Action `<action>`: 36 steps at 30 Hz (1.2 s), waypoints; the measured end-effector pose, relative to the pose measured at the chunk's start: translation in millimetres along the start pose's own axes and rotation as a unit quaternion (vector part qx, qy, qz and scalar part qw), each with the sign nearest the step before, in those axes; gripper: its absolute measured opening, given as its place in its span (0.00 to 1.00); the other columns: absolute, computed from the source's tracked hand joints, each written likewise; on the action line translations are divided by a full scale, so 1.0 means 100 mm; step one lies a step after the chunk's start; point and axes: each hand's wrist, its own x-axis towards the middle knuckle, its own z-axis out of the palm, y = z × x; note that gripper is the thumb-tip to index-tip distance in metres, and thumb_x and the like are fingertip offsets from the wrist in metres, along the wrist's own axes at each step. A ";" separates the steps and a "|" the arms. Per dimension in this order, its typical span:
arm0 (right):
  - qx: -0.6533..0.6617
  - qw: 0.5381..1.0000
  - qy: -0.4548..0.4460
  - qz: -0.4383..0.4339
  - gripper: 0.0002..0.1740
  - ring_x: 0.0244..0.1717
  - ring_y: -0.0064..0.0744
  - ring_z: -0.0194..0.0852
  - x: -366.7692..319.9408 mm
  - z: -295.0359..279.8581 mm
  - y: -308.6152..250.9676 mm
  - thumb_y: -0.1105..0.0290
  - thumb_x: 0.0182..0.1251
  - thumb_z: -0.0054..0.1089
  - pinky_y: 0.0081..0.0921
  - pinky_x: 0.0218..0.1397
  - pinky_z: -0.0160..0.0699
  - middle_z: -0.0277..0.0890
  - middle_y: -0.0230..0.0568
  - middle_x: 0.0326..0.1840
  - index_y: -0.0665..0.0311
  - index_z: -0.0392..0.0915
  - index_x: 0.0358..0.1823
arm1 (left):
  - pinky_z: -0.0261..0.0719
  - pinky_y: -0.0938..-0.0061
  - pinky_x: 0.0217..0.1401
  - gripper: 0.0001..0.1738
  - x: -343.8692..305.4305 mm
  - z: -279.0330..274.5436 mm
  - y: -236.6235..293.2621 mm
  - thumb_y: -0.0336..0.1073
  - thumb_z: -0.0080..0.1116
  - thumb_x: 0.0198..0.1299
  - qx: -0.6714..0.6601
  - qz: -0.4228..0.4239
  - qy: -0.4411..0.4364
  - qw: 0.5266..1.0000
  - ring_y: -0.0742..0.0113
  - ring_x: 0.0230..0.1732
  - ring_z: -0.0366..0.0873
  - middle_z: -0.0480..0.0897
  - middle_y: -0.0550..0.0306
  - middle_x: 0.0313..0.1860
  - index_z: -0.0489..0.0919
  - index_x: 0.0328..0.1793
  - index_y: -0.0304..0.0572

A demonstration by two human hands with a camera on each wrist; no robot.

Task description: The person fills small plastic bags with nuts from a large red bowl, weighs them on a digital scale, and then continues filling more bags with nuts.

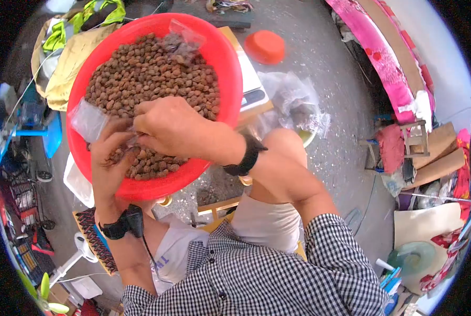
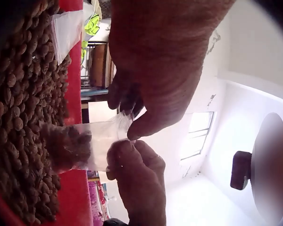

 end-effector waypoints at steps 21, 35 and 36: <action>0.090 0.937 0.270 0.201 0.09 0.18 0.39 0.79 -0.67 -1.21 0.88 0.69 0.59 0.61 0.33 0.28 0.78 0.79 0.48 0.21 0.68 0.83 0.31 | 0.73 0.73 0.61 0.30 0.05 0.15 -0.17 0.23 0.61 0.56 -0.082 -0.064 0.105 0.989 0.68 0.55 0.77 0.79 0.54 0.56 0.71 0.67 0.35; 0.062 0.867 0.195 0.455 0.11 0.18 0.37 0.80 -1.10 -0.78 2.22 0.71 0.56 0.54 0.33 0.25 0.81 0.80 0.48 0.19 0.71 0.83 0.30 | 0.71 0.69 0.64 0.25 0.13 0.27 -0.23 0.28 0.62 0.57 0.040 -0.099 0.020 0.994 0.63 0.57 0.76 0.80 0.52 0.55 0.75 0.63 0.34; 0.026 0.864 0.168 0.474 0.11 0.18 0.38 0.80 -1.15 -0.79 2.28 0.72 0.56 0.52 0.33 0.25 0.81 0.80 0.48 0.19 0.71 0.83 0.30 | 0.71 0.69 0.64 0.25 0.14 0.27 -0.23 0.28 0.62 0.57 0.042 -0.098 0.016 0.994 0.63 0.57 0.76 0.80 0.52 0.55 0.75 0.62 0.34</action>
